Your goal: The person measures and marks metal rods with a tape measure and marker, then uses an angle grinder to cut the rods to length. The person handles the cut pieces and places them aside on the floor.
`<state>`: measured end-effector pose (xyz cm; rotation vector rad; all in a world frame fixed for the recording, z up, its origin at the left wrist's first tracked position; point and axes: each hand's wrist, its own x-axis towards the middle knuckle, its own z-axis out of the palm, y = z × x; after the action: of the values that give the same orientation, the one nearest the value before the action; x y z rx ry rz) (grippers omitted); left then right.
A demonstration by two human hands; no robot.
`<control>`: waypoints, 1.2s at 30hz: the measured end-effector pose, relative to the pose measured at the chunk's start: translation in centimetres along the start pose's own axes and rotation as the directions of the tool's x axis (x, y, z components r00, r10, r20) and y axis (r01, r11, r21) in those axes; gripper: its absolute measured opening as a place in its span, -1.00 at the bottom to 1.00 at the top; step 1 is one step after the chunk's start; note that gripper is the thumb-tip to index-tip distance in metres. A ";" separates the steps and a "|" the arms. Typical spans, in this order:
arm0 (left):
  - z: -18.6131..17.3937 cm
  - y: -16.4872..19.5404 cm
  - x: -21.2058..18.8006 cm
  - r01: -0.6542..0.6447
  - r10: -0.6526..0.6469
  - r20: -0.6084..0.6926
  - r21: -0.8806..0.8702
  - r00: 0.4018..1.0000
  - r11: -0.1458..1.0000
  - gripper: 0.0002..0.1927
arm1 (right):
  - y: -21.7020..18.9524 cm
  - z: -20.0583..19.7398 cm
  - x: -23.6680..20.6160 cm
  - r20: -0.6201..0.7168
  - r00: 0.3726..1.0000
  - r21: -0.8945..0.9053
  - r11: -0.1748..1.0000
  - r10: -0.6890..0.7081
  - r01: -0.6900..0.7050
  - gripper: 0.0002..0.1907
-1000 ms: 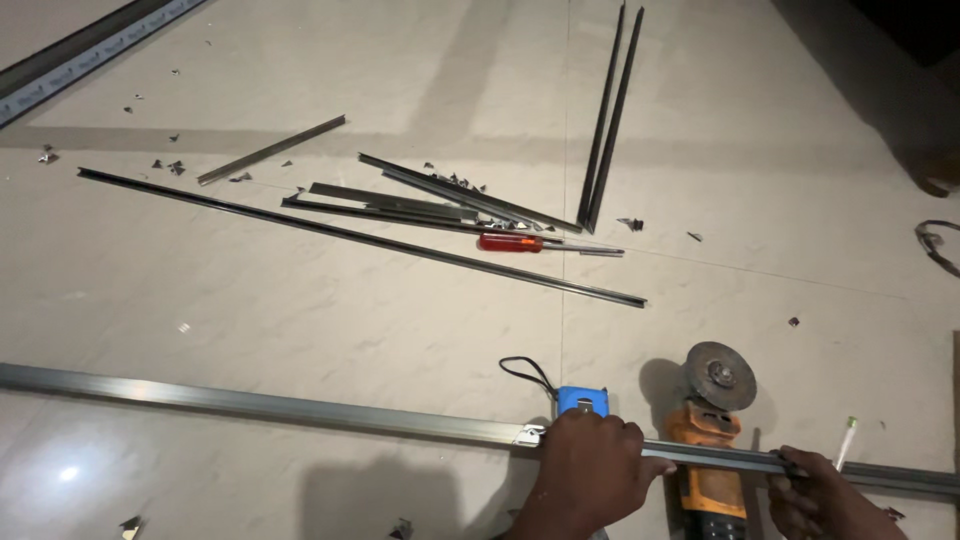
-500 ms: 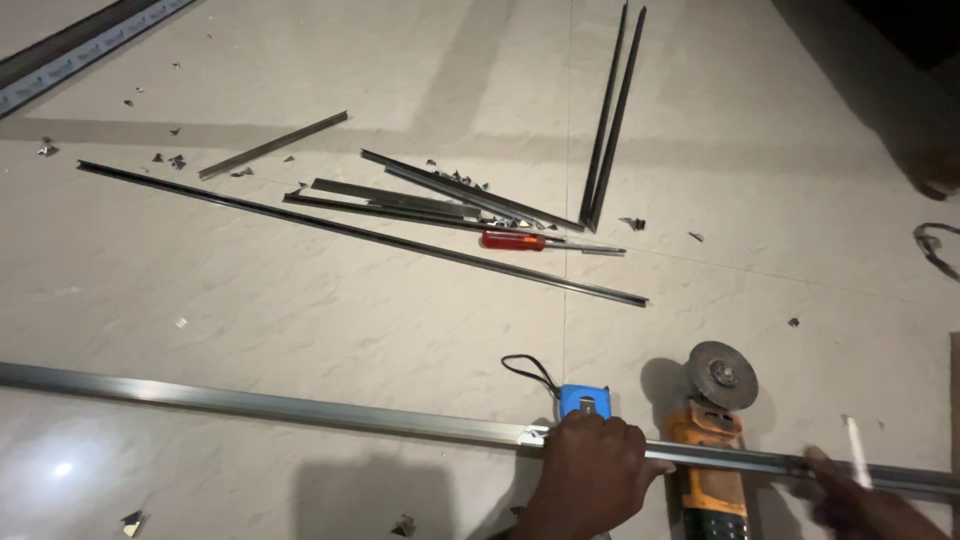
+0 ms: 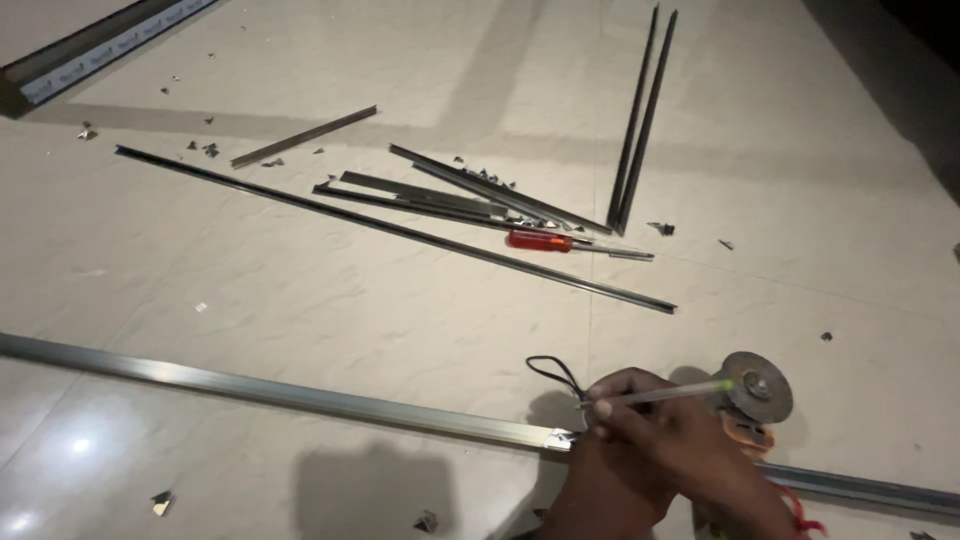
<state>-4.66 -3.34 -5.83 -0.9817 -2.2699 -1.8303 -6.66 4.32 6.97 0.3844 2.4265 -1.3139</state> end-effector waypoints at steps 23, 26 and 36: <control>3.6 -6.2 2.4 0.008 -0.127 0.249 0.431 0.960 0.902 -0.59 | -1.4 2.8 3.1 -0.110 0.985 -0.431 0.899 -0.133 0.074 -0.62; 4.1 -6.9 2.1 -0.003 -0.090 0.194 0.432 0.977 0.902 -0.55 | -1.5 2.9 3.2 -0.111 0.982 -0.417 0.904 -0.154 0.095 -0.63; 3.8 -6.6 2.5 0.010 -0.132 0.246 0.441 0.960 0.897 -0.55 | -2.1 3.0 3.1 -0.146 0.975 -0.494 0.866 -0.167 0.075 -0.62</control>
<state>-8.80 0.52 -11.54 -1.1266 -2.7377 -1.1654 -9.73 0.84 5.68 0.2226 2.8614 -0.6805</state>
